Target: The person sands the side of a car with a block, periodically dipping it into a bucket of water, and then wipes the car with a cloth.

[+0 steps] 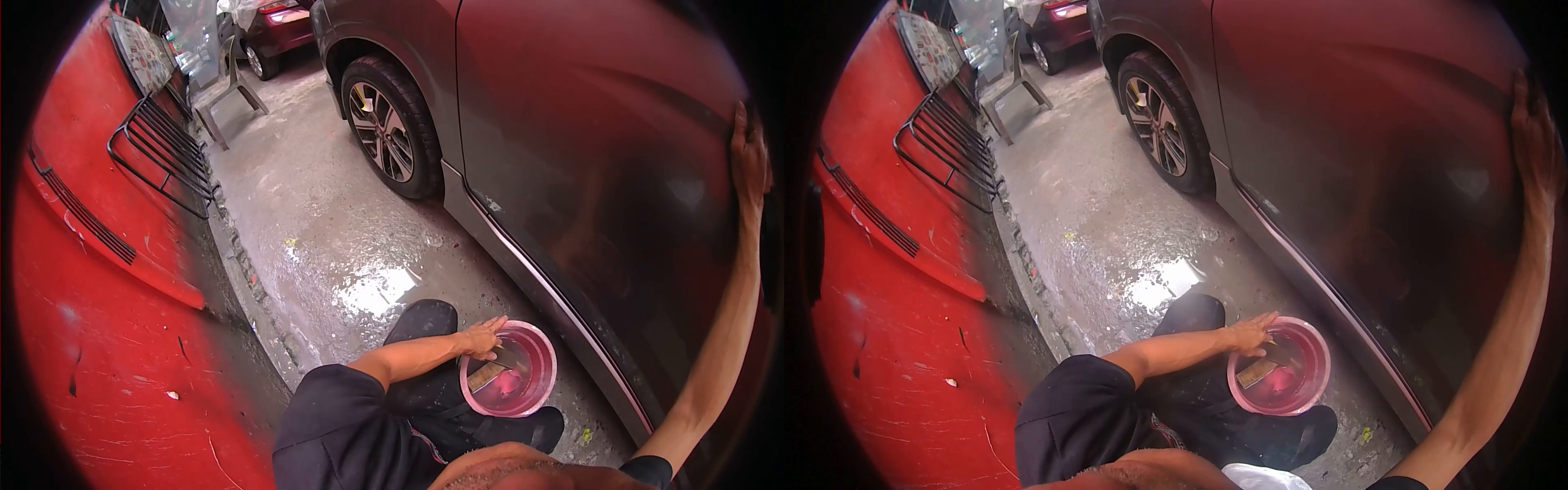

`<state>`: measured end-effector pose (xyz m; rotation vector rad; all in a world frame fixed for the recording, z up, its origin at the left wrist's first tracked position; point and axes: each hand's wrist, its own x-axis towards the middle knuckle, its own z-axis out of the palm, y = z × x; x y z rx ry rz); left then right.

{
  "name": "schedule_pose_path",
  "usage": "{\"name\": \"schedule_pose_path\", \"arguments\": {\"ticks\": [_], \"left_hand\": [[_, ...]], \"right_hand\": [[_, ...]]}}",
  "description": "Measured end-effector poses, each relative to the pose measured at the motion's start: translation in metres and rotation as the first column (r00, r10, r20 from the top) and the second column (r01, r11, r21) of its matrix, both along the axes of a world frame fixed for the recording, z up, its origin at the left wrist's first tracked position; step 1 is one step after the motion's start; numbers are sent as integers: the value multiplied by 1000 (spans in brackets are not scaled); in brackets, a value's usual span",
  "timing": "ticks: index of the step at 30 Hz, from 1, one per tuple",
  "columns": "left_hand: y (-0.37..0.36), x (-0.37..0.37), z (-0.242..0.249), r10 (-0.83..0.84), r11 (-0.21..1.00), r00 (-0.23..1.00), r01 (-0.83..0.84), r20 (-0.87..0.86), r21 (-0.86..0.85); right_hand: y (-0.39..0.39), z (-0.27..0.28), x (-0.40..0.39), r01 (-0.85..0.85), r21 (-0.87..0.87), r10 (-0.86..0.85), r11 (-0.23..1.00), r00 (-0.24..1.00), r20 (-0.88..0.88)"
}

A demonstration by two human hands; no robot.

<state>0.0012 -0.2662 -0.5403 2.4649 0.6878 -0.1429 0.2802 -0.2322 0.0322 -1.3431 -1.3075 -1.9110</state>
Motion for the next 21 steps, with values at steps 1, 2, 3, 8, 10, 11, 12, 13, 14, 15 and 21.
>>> {"name": "schedule_pose_path", "arguments": {"ticks": [1,2,3,8,10,11,12,13,14,15,21], "left_hand": [[0,0,0,0,1000,1000,0,1,-1],[0,0,0,0,1000,1000,0,6,4],[0,0,-1,0,1000,1000,0,11,8],[-1,-1,2,4,1000,1000,-4,2,-3],[-1,-1,2,3,1000,1000,-3,1,3],[-1,-1,1,4,1000,1000,-4,8,6],[0,-1,0,5,1000,1000,-5,16,9],[0,0,-1,5,1000,1000,-5,16,9],[0,0,-2,4,1000,1000,-5,18,17],[0,0,-2,4,1000,1000,-4,19,25],[0,0,1,-2,1000,1000,2,12,20]], "right_hand": [[0,-1,1,-13,2,13,1000,1000,-1],[1,-1,1,-27,4,27,1000,1000,-2],[0,-1,0,-27,4,27,1000,1000,-2],[-2,0,-1,-17,-12,16,1000,1000,-20],[-2,0,-1,-6,-17,6,1000,1000,-23],[-2,0,-1,4,-22,-5,1000,1000,-27],[-2,0,-1,4,-22,-5,1000,1000,-27],[-2,1,-1,8,-22,-8,1000,1000,-25],[-2,1,-1,12,-21,-12,1000,1000,-23],[-2,1,-1,12,-21,-12,1000,1000,-23],[-2,0,0,1,-6,-2,1000,1000,-7]]}}
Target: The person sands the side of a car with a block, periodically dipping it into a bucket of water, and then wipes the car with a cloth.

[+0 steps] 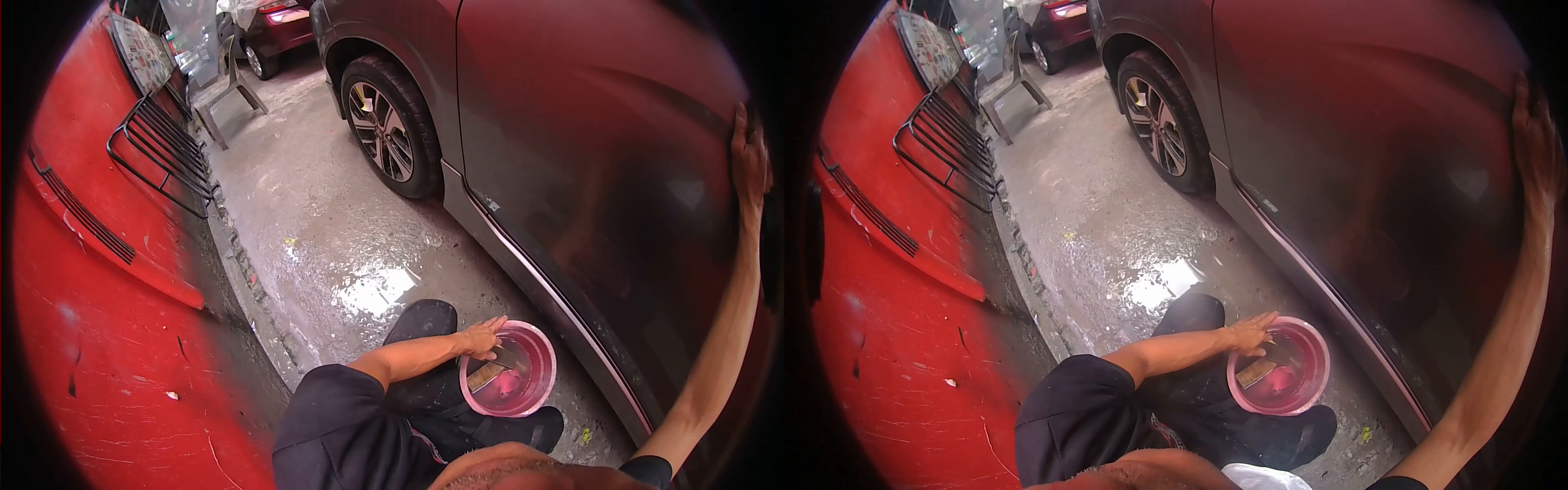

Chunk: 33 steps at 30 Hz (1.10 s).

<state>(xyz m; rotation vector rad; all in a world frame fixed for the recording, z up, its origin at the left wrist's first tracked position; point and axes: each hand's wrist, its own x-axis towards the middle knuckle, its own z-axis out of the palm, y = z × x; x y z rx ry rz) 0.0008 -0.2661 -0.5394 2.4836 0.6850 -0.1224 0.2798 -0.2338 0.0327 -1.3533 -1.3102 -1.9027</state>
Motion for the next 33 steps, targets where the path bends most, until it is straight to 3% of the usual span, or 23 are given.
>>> {"name": "schedule_pose_path", "arguments": {"ticks": [33], "left_hand": [[0,1,1,-2,1000,1000,2,-3,-11]], "right_hand": [[3,0,2,4,40,-6,999,999,41]]}}
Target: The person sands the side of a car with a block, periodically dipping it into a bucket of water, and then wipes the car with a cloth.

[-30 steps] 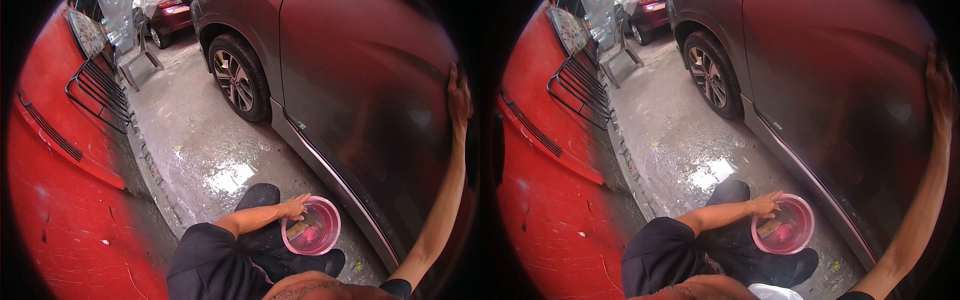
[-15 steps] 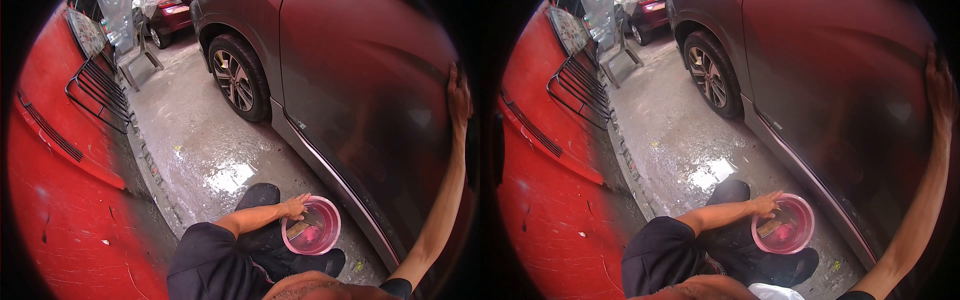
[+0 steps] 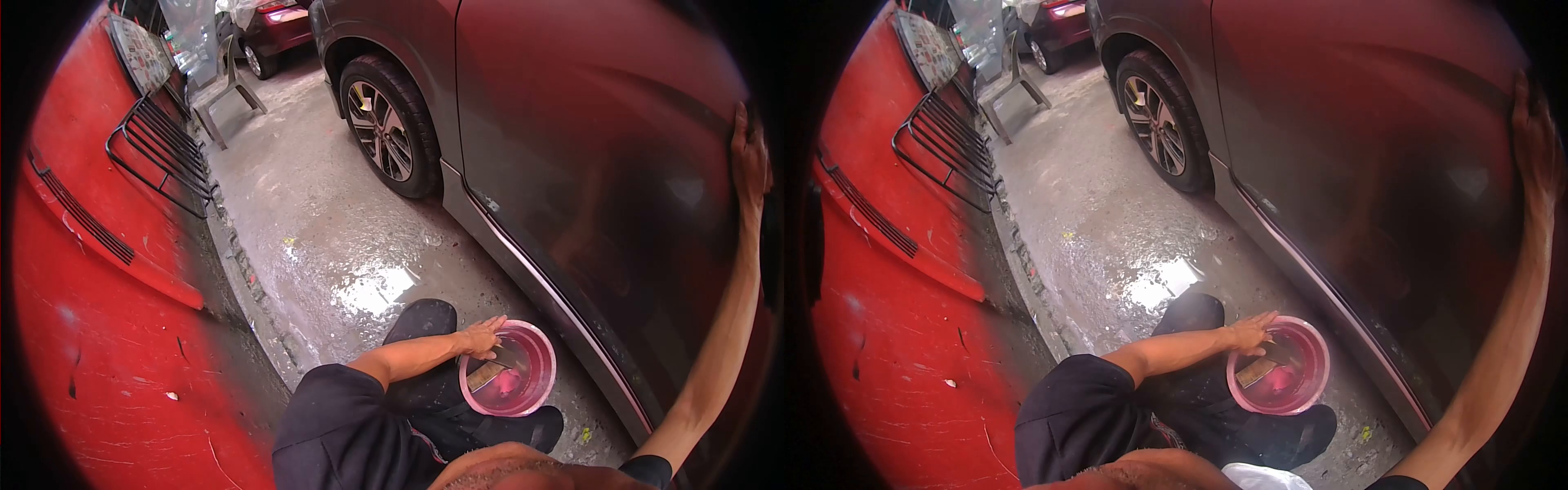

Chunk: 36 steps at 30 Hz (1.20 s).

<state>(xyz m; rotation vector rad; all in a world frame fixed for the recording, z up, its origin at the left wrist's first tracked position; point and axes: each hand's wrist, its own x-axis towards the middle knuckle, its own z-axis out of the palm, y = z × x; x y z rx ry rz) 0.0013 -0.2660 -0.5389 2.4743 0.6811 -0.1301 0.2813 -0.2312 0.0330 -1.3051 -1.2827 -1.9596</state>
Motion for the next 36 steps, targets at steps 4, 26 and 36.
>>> {"name": "schedule_pose_path", "arguments": {"ticks": [4,26,36], "left_hand": [[-2,-3,9,4,1000,1000,-4,23,-6],[-2,-3,13,20,999,999,-18,42,-37],[-1,-3,6,9,1000,999,-7,52,-23]], "right_hand": [[-2,0,-3,7,-15,-8,1000,1000,-16],[-3,-1,-4,-10,-15,10,1000,1000,-23],[-4,-1,-4,-2,-32,1,999,999,-44]]}}
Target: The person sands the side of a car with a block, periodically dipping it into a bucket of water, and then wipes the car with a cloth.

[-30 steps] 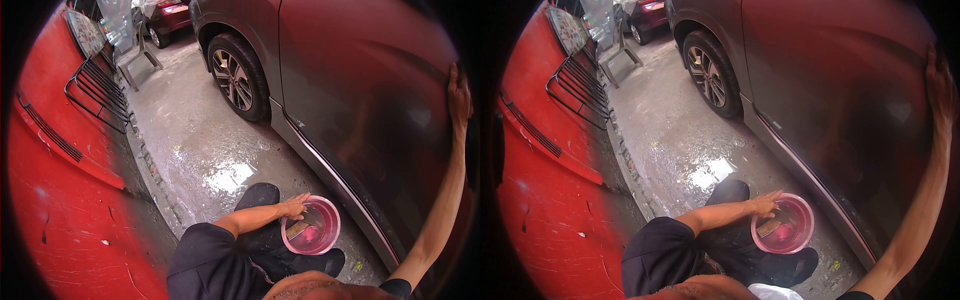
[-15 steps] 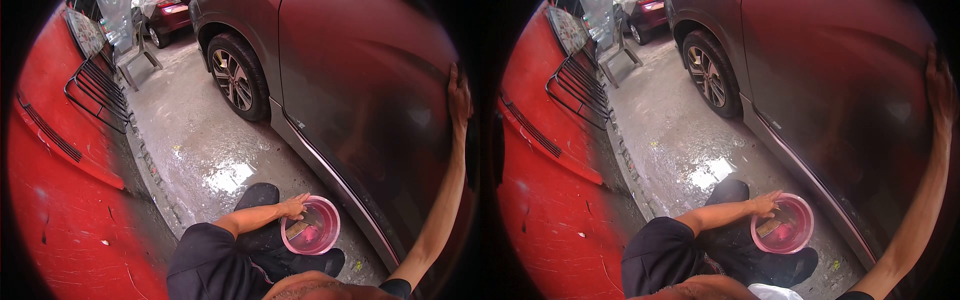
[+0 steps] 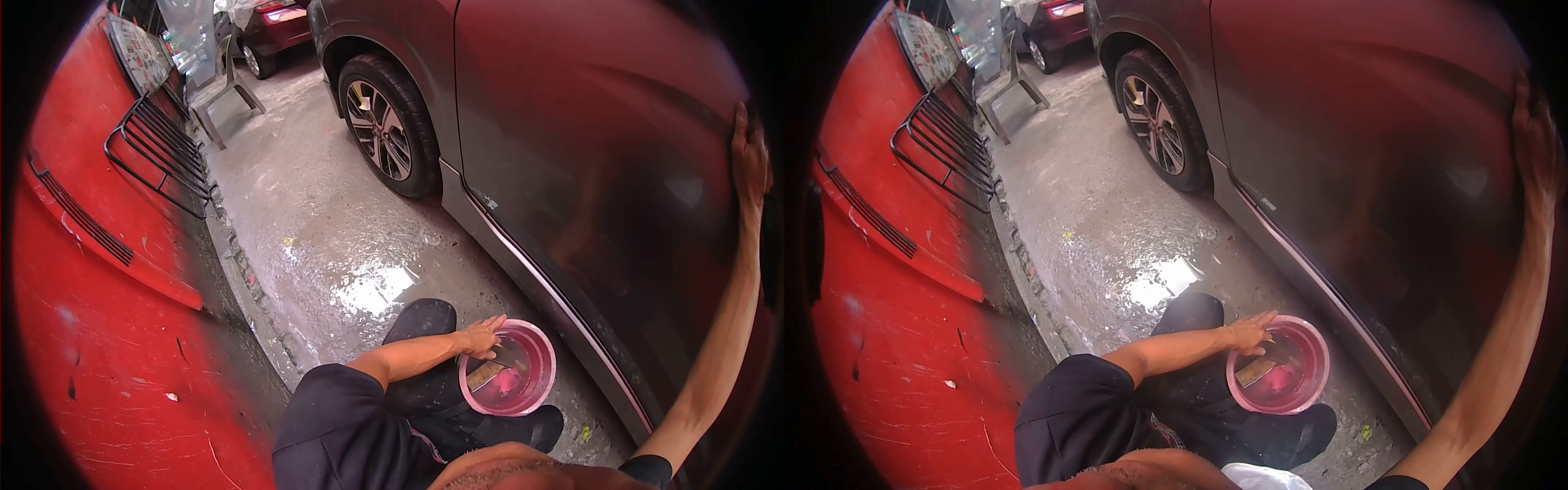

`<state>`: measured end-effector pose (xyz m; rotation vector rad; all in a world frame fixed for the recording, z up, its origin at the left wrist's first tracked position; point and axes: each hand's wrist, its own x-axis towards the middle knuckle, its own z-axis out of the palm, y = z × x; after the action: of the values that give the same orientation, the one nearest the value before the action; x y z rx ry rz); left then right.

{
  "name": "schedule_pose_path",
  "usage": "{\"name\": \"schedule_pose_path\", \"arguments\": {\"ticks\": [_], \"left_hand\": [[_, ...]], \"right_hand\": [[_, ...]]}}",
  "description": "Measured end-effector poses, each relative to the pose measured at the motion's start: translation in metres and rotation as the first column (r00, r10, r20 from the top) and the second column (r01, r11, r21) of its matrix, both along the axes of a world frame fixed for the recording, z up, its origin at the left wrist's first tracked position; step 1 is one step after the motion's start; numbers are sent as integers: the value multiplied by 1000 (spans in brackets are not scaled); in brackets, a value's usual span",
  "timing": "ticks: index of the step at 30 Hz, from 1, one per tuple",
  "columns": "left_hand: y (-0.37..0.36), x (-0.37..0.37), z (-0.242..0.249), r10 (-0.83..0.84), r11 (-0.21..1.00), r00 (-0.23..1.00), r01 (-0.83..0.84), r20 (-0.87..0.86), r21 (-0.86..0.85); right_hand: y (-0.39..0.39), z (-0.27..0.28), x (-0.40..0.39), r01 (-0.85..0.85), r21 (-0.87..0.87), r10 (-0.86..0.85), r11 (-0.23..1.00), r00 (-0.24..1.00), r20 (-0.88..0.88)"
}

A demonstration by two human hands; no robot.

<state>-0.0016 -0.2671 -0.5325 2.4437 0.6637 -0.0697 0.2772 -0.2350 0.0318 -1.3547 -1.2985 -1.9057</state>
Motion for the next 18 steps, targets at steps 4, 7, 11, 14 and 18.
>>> {"name": "schedule_pose_path", "arguments": {"ticks": [4,7,11,14,18], "left_hand": [[2,3,-13,-7,1000,1000,8,-29,15],[2,4,-16,3,1000,1000,-2,-27,8],[2,4,-15,-1,1000,999,2,-32,15],[1,2,-9,-1,1000,1000,1,-18,19],[0,1,-4,3,1000,1000,-3,-3,28]], "right_hand": [[0,0,1,-8,-4,8,1000,1000,-2],[1,0,2,-7,-5,7,1000,1000,3],[54,2,100,-185,-12,167,983,914,-371],[54,2,102,-197,-10,180,980,915,-360],[54,2,102,-196,-5,180,981,912,-369]]}}
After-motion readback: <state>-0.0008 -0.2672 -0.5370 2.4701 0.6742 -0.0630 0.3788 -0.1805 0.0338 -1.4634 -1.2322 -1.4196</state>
